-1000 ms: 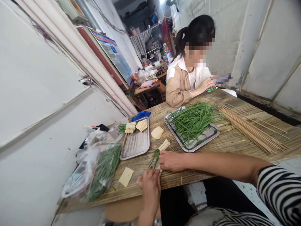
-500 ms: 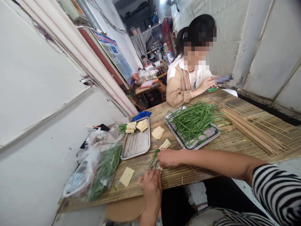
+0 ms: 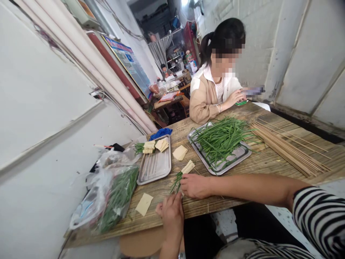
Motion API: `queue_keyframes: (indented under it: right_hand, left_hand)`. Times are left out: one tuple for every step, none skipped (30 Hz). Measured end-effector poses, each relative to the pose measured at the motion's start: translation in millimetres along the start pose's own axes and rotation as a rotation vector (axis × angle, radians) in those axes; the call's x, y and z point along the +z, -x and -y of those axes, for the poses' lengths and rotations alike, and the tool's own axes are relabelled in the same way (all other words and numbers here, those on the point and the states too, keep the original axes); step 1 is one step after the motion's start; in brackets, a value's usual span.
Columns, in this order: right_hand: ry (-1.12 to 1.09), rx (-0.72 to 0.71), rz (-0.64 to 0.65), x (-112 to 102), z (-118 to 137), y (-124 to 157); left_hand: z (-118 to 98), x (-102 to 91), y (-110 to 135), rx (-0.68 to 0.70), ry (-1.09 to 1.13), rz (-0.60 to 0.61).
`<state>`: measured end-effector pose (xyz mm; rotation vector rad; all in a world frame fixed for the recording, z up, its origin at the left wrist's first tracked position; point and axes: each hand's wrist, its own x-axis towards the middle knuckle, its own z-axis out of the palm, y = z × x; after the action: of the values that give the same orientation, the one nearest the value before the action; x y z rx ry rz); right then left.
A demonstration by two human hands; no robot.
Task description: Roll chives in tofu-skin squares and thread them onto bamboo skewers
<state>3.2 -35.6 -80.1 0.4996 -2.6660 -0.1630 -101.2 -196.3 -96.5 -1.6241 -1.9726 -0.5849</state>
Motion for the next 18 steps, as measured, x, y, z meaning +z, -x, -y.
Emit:
queue_keyframes:
  right_hand:
    - [-0.004,0.011,0.002,2,-1,-1]
    - [-0.012,0.021,0.009,4,-3,-2]
    - [-0.023,0.032,0.021,5,-4,-3]
    - [-0.036,0.043,0.038,5,-4,-4]
    - [-0.048,0.051,0.059,4,-5,-5]
    - [-0.059,0.059,0.081,3,-5,-6]
    - [-0.068,0.069,0.101,1,-4,-7]
    - [-0.075,0.083,0.120,-2,-3,-7]
    - [-0.085,0.100,0.138,-5,-2,-7]
    - [-0.097,0.126,0.158,-10,-2,-6]
    - [-0.110,0.169,0.177,-15,-1,-5]
    - [-0.118,0.243,0.192,-20,0,-2]
    - [-0.118,0.350,0.205,-26,1,0]
    - [-0.107,0.477,0.218,-32,2,4]
    - [-0.087,0.606,0.238,-37,3,7]
    - [-0.066,0.718,0.267,-40,4,11]
    - [-0.049,0.799,0.305,-43,6,13]
    - [-0.040,0.846,0.345,-44,8,15]
  left_hand:
    - [1,0.7,2,0.019,-0.003,-0.011]
    - [2,1.1,4,0.039,-0.004,-0.005]
    - [2,1.2,6,0.052,-0.004,0.011]
    - [2,0.9,7,0.055,-0.006,0.033]
    - [2,0.5,7,0.049,-0.012,0.054]
    - [1,0.1,6,0.045,-0.019,0.065]
    - [0,-0.4,5,0.048,-0.020,0.071]
    - [0,-0.9,3,0.061,-0.015,0.073]
    - [0,-1.5,1,0.078,-0.001,0.084]
    - [0,-2.2,-1,0.098,0.019,0.106]
    - [0,-3.0,-4,0.105,0.037,0.136]
    - [1,-4.0,-6,0.099,0.048,0.170]
    - [1,-4.9,-8,0.089,0.052,0.199]
    - [1,-5.7,-9,0.077,0.049,0.215]
    - [1,-6.2,-10,0.066,0.043,0.220]
    - [1,-6.3,-11,0.062,0.039,0.216]
    - [1,-5.8,-11,0.063,0.037,0.211]
    - [1,-4.9,-12,0.065,0.038,0.202]
